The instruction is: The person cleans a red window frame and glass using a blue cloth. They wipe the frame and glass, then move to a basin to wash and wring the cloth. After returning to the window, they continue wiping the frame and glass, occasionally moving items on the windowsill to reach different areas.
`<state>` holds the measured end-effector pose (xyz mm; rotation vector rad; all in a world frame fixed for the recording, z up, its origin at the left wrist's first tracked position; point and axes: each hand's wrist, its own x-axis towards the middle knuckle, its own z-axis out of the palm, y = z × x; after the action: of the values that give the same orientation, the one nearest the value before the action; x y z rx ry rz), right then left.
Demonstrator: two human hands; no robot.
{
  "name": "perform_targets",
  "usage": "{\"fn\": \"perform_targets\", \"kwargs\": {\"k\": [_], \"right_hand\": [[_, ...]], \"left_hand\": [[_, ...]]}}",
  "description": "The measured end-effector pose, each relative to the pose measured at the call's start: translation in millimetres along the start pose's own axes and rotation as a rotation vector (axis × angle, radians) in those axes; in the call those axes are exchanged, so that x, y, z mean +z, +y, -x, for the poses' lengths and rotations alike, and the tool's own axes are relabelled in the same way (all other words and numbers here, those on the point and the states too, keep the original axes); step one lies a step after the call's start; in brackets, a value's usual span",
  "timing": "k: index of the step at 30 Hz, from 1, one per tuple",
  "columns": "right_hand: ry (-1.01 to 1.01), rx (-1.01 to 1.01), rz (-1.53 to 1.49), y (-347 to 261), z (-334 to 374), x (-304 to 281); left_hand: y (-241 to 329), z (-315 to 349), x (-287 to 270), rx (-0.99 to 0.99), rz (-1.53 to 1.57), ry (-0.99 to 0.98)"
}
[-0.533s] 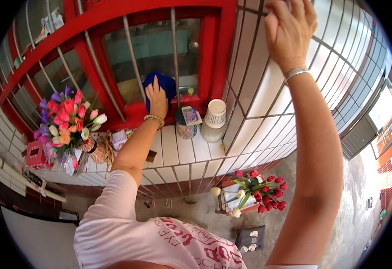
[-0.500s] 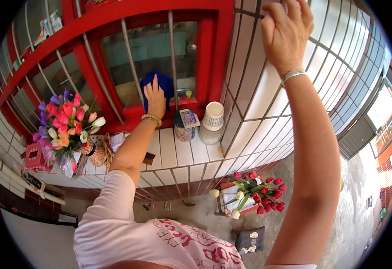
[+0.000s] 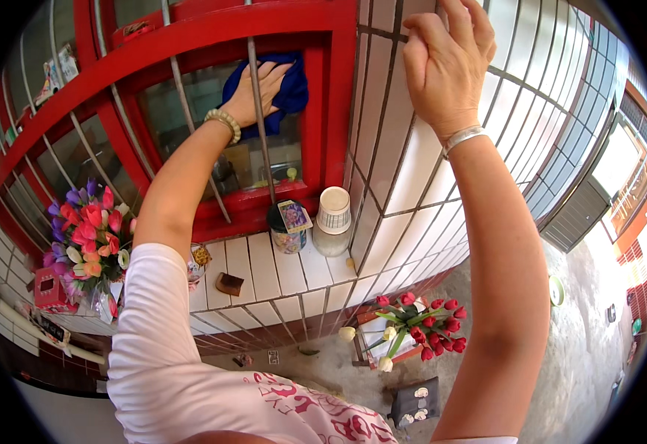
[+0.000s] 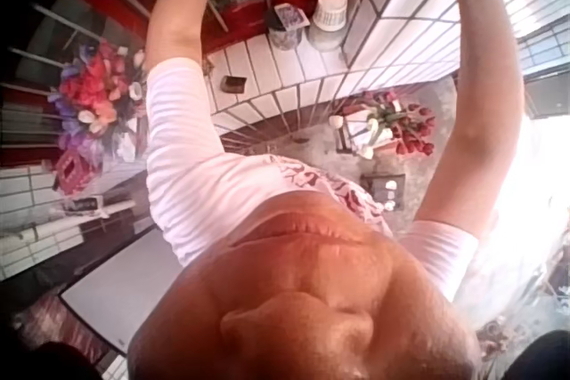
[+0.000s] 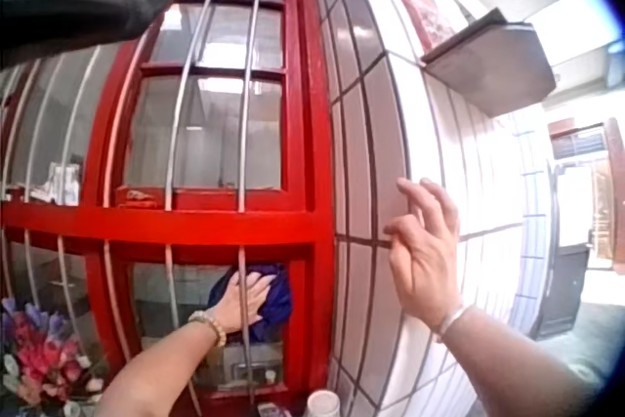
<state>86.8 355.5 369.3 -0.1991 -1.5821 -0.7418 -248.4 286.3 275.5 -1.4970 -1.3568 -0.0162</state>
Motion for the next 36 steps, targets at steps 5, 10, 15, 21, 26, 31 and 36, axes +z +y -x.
{"fn": "perform_targets", "kwargs": {"k": [5,10,15,21,26,31,36], "right_hand": [[0.008,0.005,0.014,2.6,-0.5,1.6],[0.001,-0.046,0.055,3.6,-1.7,0.6],[0.020,-0.017,0.027,3.3,2.3,-3.1],[0.016,0.019,0.008,-6.6,-8.7,-4.8],[0.010,-0.027,0.057,-0.1,-2.2,-0.2],[0.004,0.029,0.009,3.9,-0.9,-5.2],[-0.017,0.093,-0.027,-6.9,-4.2,-6.4]], "left_hand": [[-2.3,-10.7,-4.5,-0.010,0.016,0.035],[14.9,-5.5,2.4,-0.120,0.043,0.039],[43.4,35.6,22.4,0.168,0.104,-0.119],[98.8,117.1,92.1,0.476,0.298,-0.061],[87.8,123.1,97.3,0.494,0.304,-0.037],[55.8,82.5,36.9,0.185,0.348,-0.143],[8.0,29.9,-2.1,-0.098,0.143,0.047]]}}
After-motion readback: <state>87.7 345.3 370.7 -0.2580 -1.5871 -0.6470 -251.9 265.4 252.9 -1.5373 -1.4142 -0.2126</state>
